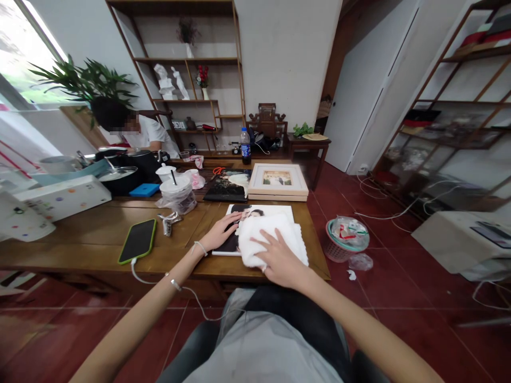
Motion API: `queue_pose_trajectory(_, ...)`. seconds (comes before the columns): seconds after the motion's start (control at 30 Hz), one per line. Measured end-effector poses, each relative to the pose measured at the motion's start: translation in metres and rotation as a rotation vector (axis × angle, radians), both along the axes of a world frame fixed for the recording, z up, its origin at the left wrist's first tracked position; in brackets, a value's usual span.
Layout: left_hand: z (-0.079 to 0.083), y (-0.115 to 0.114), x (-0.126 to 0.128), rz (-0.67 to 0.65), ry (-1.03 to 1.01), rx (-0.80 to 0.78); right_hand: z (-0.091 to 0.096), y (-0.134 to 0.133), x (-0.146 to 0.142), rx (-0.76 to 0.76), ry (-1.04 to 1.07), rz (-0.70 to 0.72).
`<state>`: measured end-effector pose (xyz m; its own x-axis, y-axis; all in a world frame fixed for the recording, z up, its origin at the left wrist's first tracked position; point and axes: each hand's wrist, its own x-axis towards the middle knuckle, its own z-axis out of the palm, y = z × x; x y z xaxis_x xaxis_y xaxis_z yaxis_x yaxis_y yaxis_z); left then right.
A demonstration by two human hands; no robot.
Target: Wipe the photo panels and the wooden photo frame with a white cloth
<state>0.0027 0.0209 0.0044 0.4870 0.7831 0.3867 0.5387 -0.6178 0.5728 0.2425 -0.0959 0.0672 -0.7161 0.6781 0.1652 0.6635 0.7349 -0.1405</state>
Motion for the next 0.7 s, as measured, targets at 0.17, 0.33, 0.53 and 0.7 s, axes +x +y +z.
queue_pose_trajectory(0.17,0.002,-0.001,0.001,0.011,0.008,-0.026,0.006,-0.018,-0.001,-0.047,-0.005,0.057)
queue_pose_trajectory(0.33,0.001,-0.001,0.001,0.003,-0.017,-0.037,0.003,0.024,0.008,-0.027,0.017,0.005)
queue_pose_trajectory(0.53,0.000,-0.001,0.000,0.014,-0.010,-0.056,-0.003,0.088,0.015,0.055,0.024,-0.128)
queue_pose_trajectory(0.7,-0.001,0.000,0.000,0.024,0.005,-0.060,-0.004,0.099,0.011,0.072,0.036,-0.195)
